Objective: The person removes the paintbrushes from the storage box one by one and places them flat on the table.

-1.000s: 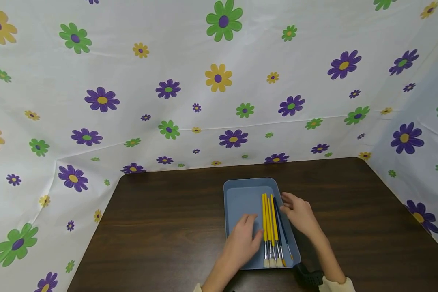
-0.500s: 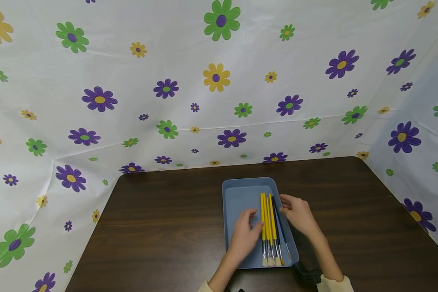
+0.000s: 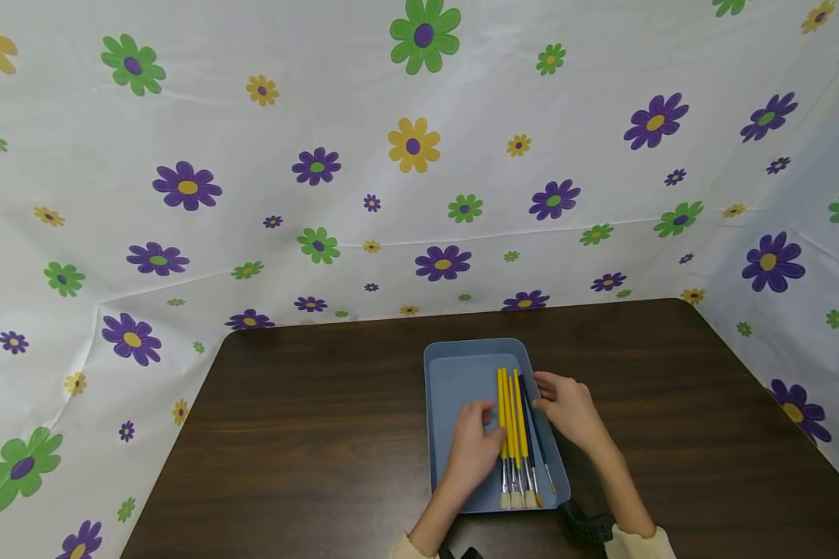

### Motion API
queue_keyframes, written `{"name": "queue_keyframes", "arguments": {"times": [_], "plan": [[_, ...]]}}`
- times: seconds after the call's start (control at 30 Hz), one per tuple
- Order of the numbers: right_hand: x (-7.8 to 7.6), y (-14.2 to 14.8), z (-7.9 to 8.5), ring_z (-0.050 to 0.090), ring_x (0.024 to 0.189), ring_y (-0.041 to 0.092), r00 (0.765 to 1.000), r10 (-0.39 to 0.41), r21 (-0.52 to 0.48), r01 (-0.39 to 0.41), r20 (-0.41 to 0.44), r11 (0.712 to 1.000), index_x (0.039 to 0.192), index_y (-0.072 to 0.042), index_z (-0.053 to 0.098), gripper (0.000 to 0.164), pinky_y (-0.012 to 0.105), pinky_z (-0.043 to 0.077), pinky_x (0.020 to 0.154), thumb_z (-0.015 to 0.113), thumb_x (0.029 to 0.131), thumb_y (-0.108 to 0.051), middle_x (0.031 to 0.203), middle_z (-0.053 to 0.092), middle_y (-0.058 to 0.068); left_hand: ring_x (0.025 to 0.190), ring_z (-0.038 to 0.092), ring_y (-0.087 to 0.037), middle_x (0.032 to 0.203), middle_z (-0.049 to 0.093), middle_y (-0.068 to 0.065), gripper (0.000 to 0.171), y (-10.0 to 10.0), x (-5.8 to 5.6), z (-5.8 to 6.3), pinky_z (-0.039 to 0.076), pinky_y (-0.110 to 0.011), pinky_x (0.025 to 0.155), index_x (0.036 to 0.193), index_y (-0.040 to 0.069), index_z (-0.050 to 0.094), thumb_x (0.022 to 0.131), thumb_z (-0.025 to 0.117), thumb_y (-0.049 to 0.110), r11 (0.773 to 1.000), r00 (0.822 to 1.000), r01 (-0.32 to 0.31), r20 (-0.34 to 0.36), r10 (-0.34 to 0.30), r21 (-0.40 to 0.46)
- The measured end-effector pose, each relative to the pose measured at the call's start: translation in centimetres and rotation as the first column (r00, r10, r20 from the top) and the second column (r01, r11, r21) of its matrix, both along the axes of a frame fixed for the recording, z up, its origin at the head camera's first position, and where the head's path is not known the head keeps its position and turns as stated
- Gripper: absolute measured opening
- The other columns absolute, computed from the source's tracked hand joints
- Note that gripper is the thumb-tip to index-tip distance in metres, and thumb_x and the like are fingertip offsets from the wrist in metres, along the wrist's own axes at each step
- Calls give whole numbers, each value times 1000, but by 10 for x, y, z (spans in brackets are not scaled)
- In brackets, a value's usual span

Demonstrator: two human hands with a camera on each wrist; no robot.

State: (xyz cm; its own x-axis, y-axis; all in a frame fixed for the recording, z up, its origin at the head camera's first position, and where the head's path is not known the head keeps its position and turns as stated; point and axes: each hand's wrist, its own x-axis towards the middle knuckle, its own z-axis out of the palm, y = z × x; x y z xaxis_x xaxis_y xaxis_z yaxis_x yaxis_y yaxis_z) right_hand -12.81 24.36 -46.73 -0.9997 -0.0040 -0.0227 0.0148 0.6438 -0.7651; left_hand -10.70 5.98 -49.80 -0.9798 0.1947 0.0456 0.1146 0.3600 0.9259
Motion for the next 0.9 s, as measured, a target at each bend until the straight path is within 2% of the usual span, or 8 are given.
{"name": "queue_keyframes", "arguments": {"times": [0.33,0.53,0.73,0.9], "plan": [[0,1,-1,64,114,50,1000,3,-11,-3,6,1000,135,19,54,46,53,59,88,67,93,7,130,60,39,99,62,-20,115,61,-9,43,3,-3,-4,55,-30,80,122,-6,65,80,75,-12,999,999,-38,37,39,-36],[0,0,-1,64,115,51,1000,3,-15,-3,2,1000,135,19,54,45,53,59,88,68,94,6,129,60,39,94,62,-18,111,61,-8,45,2,-3,-4,54,-26,75,120,-6,66,77,78,-13,999,999,-33,29,34,-38],[1,-1,-1,65,114,51,1000,-1,-9,0,-9,1000,135,20,54,45,53,58,88,68,95,5,129,60,39,95,63,-19,112,62,-8,49,2,-3,-3,55,-28,76,121,-5,65,76,83,-10,999,998,-18,53,19,-27],[1,-1,-2,65,114,50,1000,2,-2,-2,-20,1000,134,20,55,44,53,59,88,68,95,5,129,60,39,95,62,-18,112,61,-8,53,3,-3,-4,55,-27,76,122,-5,64,73,84,-12,999,999,4,47,-2,-47]]}}
